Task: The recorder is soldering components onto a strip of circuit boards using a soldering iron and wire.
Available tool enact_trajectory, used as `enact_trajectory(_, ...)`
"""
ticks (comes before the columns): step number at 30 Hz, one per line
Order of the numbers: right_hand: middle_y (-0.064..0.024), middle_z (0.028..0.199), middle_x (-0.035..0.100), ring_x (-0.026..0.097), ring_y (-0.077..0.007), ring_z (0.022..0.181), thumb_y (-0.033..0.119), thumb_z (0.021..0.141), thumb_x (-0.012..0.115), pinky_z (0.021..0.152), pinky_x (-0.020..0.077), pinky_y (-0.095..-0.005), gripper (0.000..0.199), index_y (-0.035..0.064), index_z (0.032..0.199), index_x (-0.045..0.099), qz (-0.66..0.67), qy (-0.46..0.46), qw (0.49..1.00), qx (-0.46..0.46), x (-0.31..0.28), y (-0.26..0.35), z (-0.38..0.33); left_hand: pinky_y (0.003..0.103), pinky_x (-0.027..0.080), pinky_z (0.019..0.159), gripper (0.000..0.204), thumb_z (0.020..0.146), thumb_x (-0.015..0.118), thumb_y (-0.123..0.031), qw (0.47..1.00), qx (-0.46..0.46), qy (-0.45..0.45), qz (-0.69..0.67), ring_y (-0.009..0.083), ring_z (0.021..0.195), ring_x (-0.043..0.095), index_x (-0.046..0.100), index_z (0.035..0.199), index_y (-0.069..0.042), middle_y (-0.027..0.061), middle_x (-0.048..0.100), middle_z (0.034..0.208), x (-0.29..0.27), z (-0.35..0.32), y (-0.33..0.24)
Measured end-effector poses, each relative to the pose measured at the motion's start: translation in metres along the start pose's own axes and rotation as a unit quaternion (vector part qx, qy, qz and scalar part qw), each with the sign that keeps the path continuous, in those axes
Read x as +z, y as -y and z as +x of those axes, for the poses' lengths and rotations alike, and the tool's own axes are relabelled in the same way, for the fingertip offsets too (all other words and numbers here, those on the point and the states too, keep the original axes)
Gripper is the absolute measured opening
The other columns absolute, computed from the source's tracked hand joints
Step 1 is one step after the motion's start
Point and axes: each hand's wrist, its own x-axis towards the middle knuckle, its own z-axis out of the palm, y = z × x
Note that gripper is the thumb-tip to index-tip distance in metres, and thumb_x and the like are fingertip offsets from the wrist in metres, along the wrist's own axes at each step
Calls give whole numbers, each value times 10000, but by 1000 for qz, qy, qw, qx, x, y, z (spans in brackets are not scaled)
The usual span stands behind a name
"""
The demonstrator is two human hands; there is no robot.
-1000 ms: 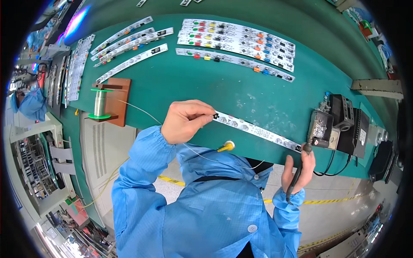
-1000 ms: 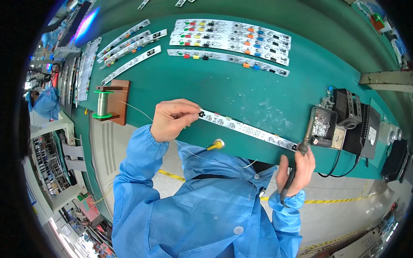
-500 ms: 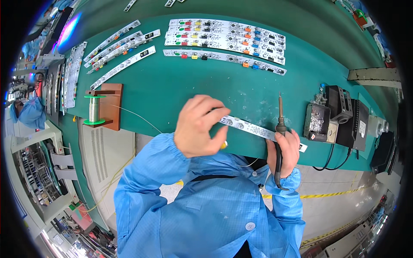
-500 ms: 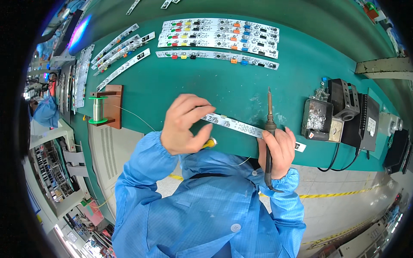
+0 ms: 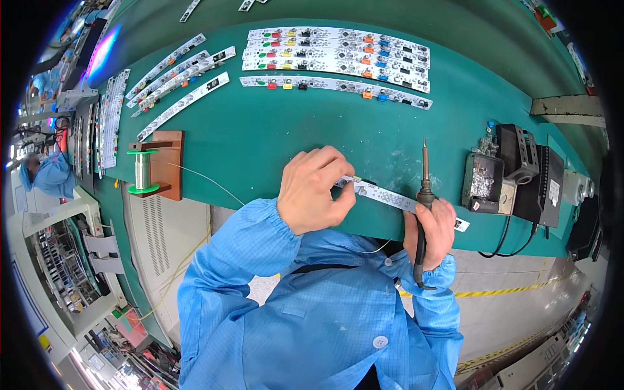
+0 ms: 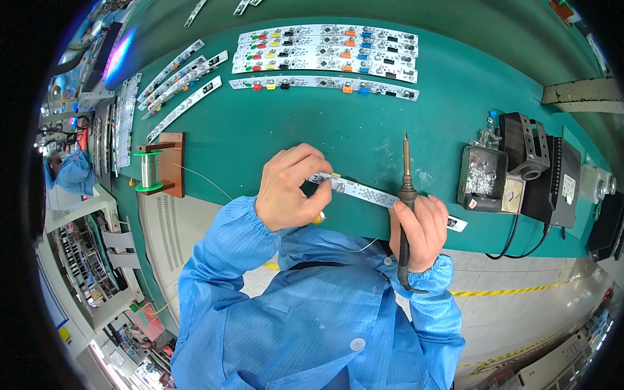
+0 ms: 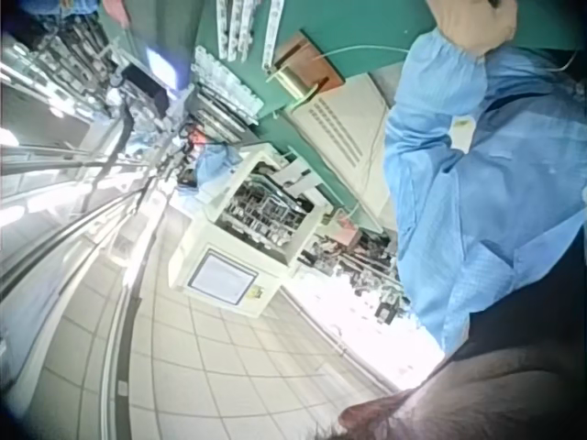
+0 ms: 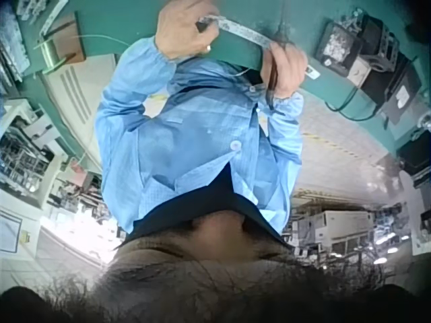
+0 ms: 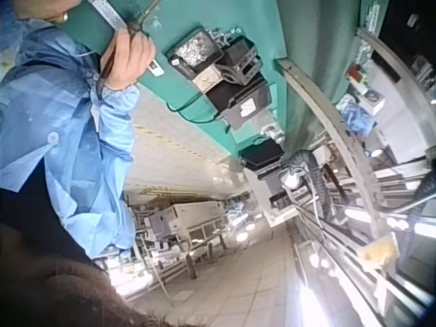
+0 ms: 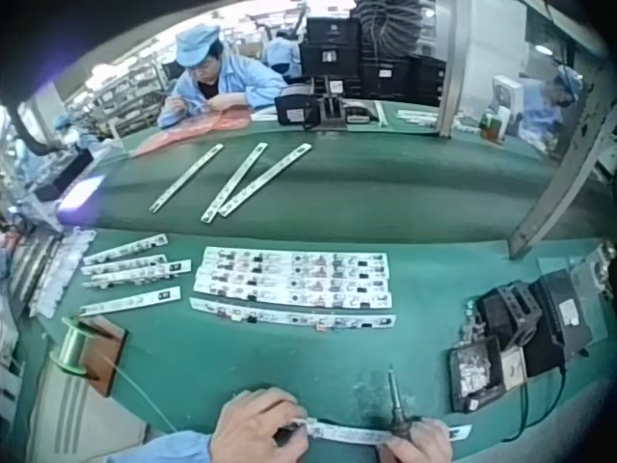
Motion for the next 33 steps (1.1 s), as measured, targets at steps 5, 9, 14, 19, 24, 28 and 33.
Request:
enact_trajectory(5,-153,927,640,629,-333,857,-37,687,755,810,486,-473,355,45,1013,638,-2,-2,1000,-3,0,0,1,373,446,630,123,668,685,-108,1000,-9,11,-24,239,708,595,637,780,-91,31,612,837,-1,0,4)
enact_trajectory(9,-153,929,641,630,-331,856,-36,689,753,810,485,-473,351,46,1008,635,5,-2,1000,-5,0,0,1,370,457,630,107,671,691,-114,1000,-13,10,-25,235,702,601,642,765,-95,26,618,830,-1,1,4)
enact_trajectory(14,-153,927,640,630,-331,852,-36,689,755,807,487,-468,341,49,998,637,4,-3,1000,-11,0,1,1,367,461,627,86,665,699,-120,999,-31,3,-32,226,696,610,647,729,-97,18,619,784,1,4,0)
enact_trajectory(19,-156,921,635,630,-335,848,-38,683,760,810,488,-472,343,48,992,638,13,-15,1000,-1,0,1,0,383,470,583,152,813,630,-125,990,-97,-5,-104,275,622,605,644,688,-39,59,630,721,-2,6,-1)
enact_trajectory(24,-159,914,631,630,-340,844,-39,678,762,807,495,-477,362,47,1005,634,11,-6,1000,1,-1,1,1,359,469,571,185,878,594,-103,989,-97,3,-108,258,612,593,657,747,12,104,630,740,-3,6,-1)
enact_trajectory(28,-163,914,631,630,-344,838,-40,671,766,809,497,-484,378,48,1014,634,17,-14,1000,3,0,-1,-1,382,460,639,117,823,631,-122,992,-75,-17,-101,268,706,612,657,745,-39,69,647,784,0,4,-2)
enact_trajectory(33,-167,932,632,629,-346,842,-39,660,771,813,495,-492,391,46,1016,633,8,-25,1000,5,0,-1,-3,360,429,709,107,764,668,-99,1000,21,20,-5,239,770,584,669,869,-77,58,629,874,-6,4,-7)
